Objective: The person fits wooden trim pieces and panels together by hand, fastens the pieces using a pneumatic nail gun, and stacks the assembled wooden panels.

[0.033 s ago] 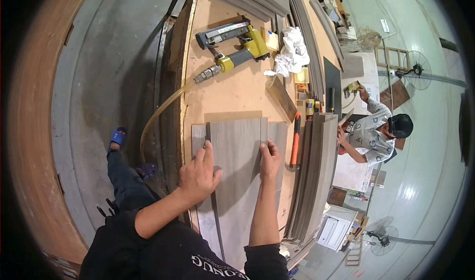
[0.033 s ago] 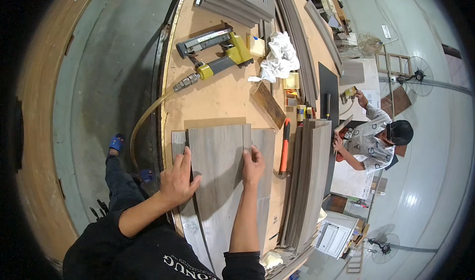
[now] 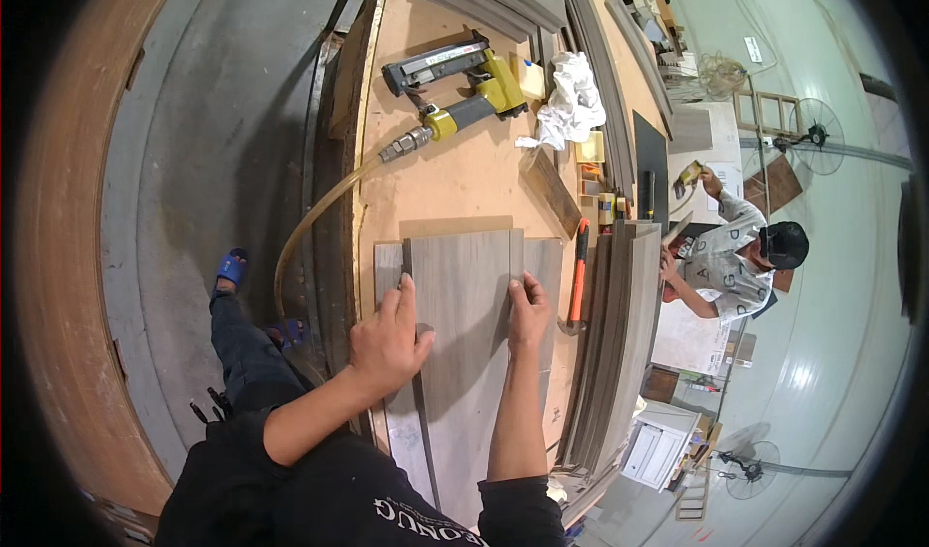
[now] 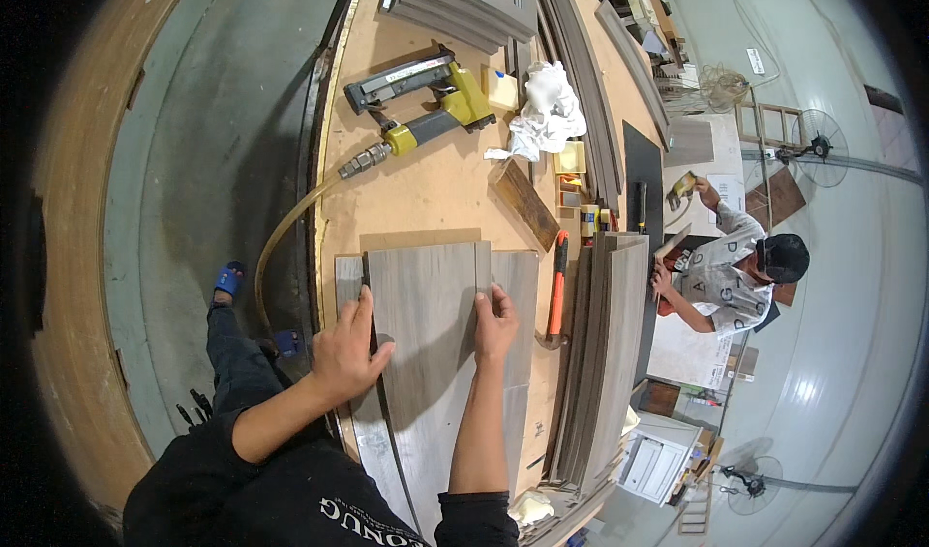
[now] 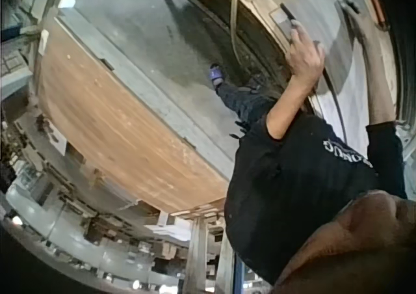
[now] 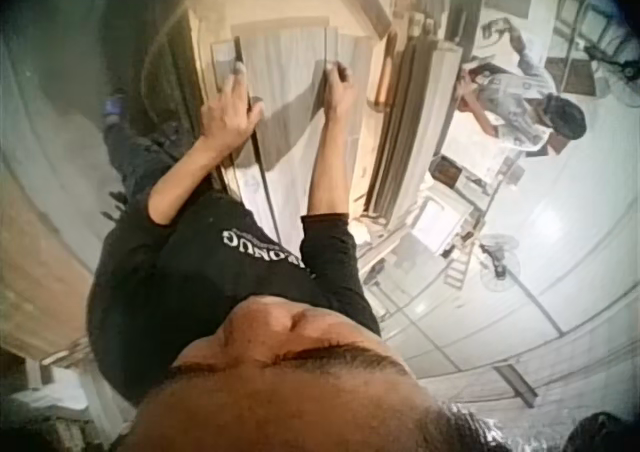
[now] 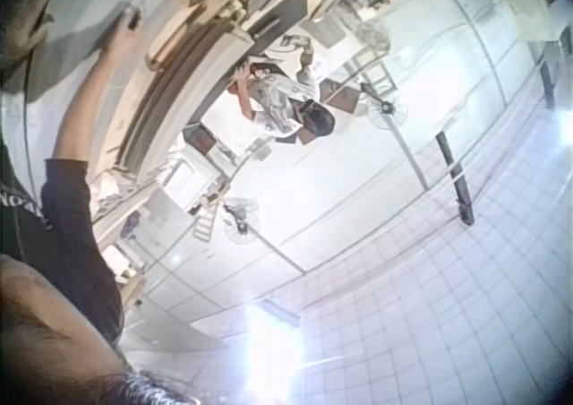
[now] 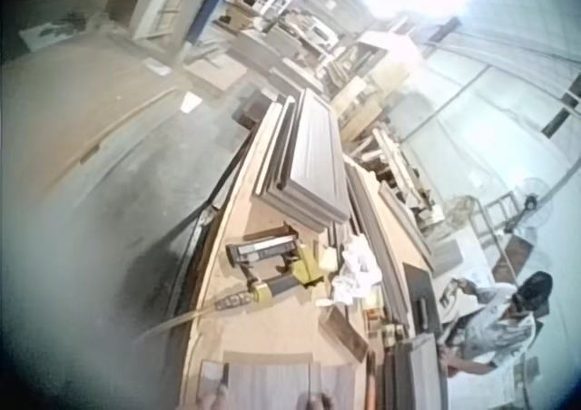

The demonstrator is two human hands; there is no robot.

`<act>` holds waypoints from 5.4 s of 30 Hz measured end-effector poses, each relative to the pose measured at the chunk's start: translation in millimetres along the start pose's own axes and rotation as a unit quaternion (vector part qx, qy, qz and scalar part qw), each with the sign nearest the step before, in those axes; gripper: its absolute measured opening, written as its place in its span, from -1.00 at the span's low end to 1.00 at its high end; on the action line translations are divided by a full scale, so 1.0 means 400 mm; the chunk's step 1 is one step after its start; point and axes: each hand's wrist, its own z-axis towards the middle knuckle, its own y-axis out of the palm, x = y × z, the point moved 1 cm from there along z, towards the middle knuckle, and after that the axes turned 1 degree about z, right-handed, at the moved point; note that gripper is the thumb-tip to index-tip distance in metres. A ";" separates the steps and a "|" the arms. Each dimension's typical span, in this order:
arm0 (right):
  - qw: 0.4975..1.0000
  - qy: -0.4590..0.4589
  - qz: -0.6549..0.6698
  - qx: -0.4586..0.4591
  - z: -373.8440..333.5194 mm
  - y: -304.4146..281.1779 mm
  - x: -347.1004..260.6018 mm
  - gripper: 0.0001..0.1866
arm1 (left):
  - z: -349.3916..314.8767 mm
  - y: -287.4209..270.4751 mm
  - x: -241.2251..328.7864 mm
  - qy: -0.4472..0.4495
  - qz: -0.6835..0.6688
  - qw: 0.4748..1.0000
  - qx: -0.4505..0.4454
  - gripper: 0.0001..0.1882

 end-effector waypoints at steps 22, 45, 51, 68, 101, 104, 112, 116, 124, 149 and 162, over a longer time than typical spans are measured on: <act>0.999 0.032 0.016 -0.016 0.015 0.007 0.002 -0.57 | 0.009 -0.008 -0.014 0.003 0.010 1.000 -0.015 -0.21; 0.928 0.021 -0.214 0.305 -0.999 -0.171 0.266 -0.47 | -0.085 0.371 0.367 0.533 0.036 0.723 -0.437 -0.63; 0.871 -0.041 -0.137 0.470 -0.997 -0.138 0.357 -0.76 | -0.150 0.689 0.392 0.471 0.091 0.633 -0.608 -0.63; 0.818 -0.064 -0.161 0.549 -0.990 -0.103 0.374 -0.88 | -0.159 0.826 0.423 0.338 0.102 0.642 -0.680 -0.70; 0.774 0.384 0.028 0.503 -1.160 -0.428 0.493 -0.72 | 0.573 0.011 -0.080 0.156 0.030 0.923 -0.350 -0.75; 0.763 0.405 -0.030 0.503 -1.148 -0.430 0.469 -0.74 | 0.568 0.004 -0.075 0.119 -0.031 0.917 -0.380 -0.81; 0.722 0.456 -0.049 0.519 -1.144 -0.421 0.464 -0.76 | 0.537 0.013 -0.069 0.096 -0.039 0.934 -0.341 -0.77; 0.727 0.448 -0.034 0.520 -1.128 -0.417 0.452 -0.76 | 0.565 0.021 -0.069 0.178 0.051 0.923 -0.336 -0.75; 0.752 0.319 0.010 0.577 -1.195 -0.410 0.513 -0.73 | 0.533 0.121 -0.014 0.259 0.058 0.926 -0.268 -0.84; 0.834 0.085 -0.268 0.475 -0.815 -0.338 0.432 -0.43 | 0.364 -0.065 0.055 0.398 0.198 0.822 -0.355 0.08; 0.921 0.074 -0.219 0.313 -0.256 -0.130 0.140 -0.62 | 0.358 -0.020 -0.022 0.284 0.035 0.922 -0.260 -0.03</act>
